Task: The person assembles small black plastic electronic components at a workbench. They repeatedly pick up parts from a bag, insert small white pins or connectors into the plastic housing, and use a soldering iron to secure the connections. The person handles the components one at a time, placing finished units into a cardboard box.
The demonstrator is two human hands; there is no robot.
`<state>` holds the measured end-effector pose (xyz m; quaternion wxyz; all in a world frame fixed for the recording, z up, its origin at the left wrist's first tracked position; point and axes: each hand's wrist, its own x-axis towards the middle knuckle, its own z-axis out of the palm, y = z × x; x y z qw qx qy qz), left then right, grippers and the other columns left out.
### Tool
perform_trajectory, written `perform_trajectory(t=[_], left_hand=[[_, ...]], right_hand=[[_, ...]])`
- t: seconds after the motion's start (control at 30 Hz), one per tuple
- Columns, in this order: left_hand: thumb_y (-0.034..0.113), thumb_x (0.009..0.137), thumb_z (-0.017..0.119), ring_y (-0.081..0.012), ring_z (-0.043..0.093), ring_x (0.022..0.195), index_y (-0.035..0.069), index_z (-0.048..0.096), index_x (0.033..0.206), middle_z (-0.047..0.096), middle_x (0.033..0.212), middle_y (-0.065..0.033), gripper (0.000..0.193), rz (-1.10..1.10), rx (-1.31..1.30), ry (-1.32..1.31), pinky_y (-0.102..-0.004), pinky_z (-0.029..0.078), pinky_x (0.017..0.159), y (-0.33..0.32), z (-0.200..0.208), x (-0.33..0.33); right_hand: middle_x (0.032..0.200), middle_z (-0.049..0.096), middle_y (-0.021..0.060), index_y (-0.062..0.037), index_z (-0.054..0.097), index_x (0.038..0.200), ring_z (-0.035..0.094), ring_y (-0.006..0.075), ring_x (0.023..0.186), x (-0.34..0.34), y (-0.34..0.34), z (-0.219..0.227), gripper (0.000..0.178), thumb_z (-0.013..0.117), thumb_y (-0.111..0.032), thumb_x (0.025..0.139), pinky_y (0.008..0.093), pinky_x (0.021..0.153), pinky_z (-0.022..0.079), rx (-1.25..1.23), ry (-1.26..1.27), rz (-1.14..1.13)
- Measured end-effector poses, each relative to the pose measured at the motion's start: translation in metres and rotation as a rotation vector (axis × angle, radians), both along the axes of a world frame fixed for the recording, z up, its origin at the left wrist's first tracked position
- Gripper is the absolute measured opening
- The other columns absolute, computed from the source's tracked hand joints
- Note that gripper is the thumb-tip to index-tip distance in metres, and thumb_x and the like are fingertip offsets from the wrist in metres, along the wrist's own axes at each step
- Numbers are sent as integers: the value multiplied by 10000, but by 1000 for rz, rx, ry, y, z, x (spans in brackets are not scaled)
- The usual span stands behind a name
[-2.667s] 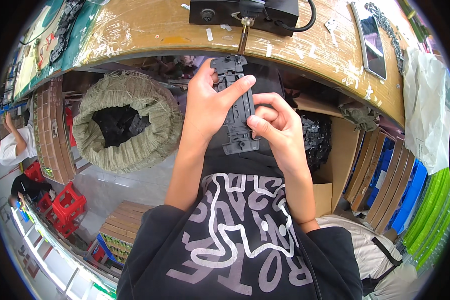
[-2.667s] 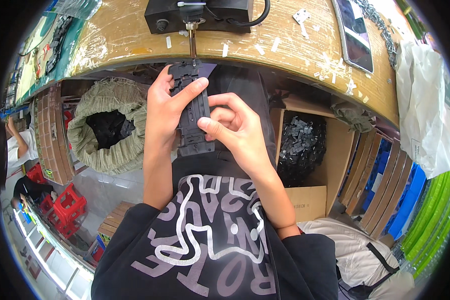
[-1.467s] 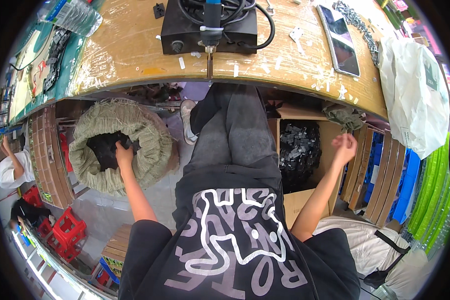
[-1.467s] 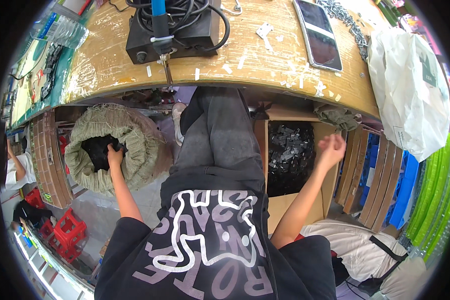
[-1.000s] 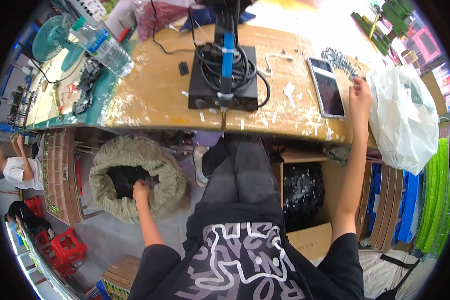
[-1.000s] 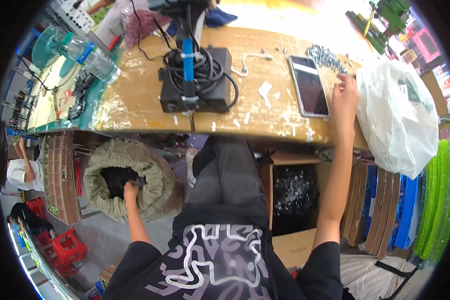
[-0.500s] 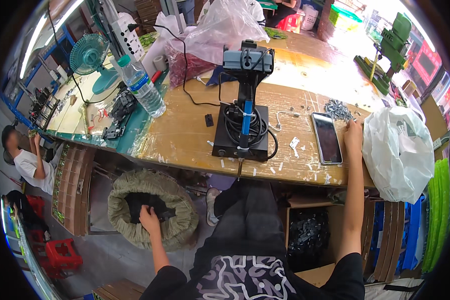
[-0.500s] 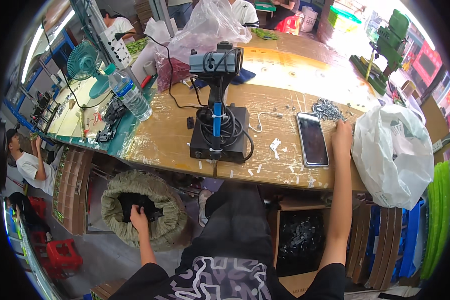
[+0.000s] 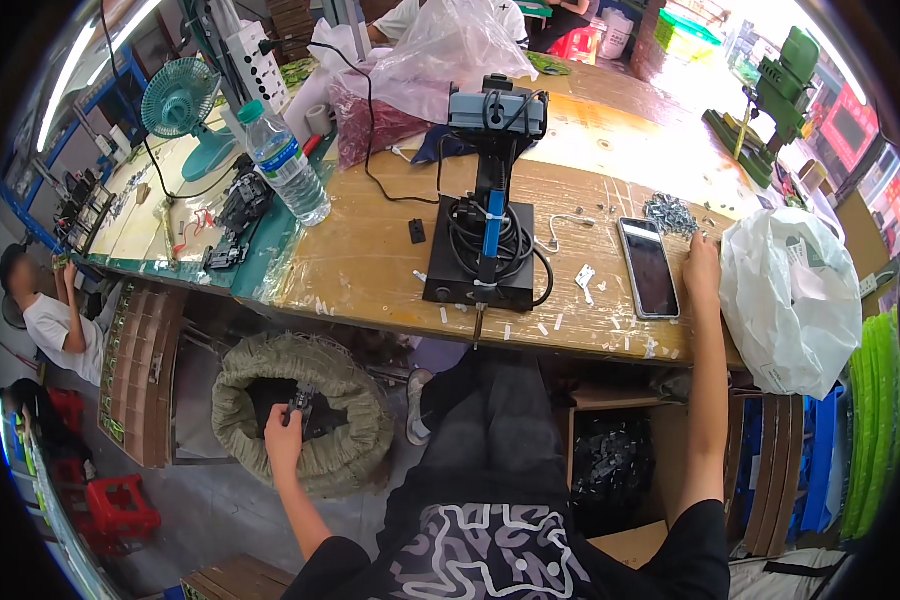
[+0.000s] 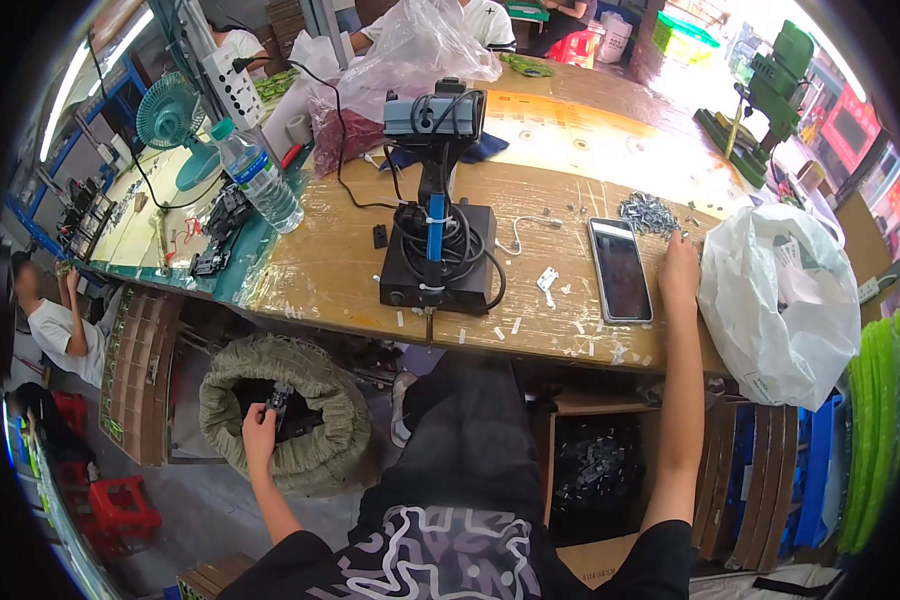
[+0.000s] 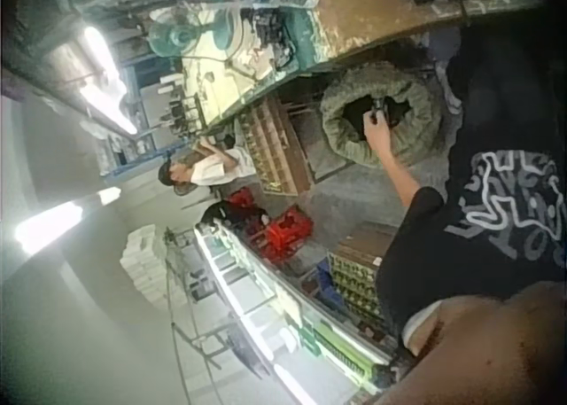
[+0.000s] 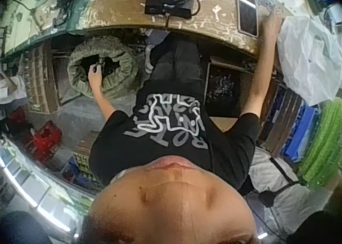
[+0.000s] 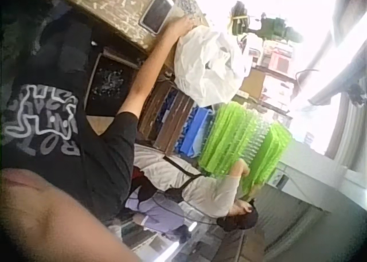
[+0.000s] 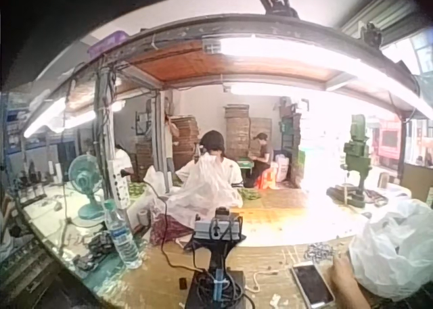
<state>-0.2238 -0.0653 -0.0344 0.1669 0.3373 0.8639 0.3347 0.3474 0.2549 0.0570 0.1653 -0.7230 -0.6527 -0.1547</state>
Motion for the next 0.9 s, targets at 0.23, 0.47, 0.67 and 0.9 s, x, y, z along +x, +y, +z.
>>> perform_trajectory(t=[0.23,0.47,0.67,0.9], left_hand=[[192,818,541,-14,380,532,65,520,987,440,627,47,212,-134,149,-652,-178,286,439,10,42,34],[129,769,600,-51,436,658,55,415,1116,477,850,-3,400,-646,57,-1175,-183,382,561,34,43,111],[83,778,602,-59,486,809,60,439,997,493,894,9,274,-711,5,-1407,-204,416,698,46,52,192],[91,798,585,-34,438,825,44,446,965,467,881,26,222,-706,220,-1314,-189,384,723,62,64,225]], right_hand=[[865,531,202,34,487,812,523,351,835,6,-4,-3,88,458,34,729,423,702,431,60,83,28],[767,548,129,28,545,790,550,214,681,-33,-59,27,42,531,11,754,283,625,436,295,602,215],[822,546,23,5,564,851,524,91,735,-110,-150,27,87,556,35,769,202,671,422,228,1201,394],[838,557,96,37,509,884,574,163,753,-163,-205,3,158,550,94,743,275,704,484,-73,1783,441]])
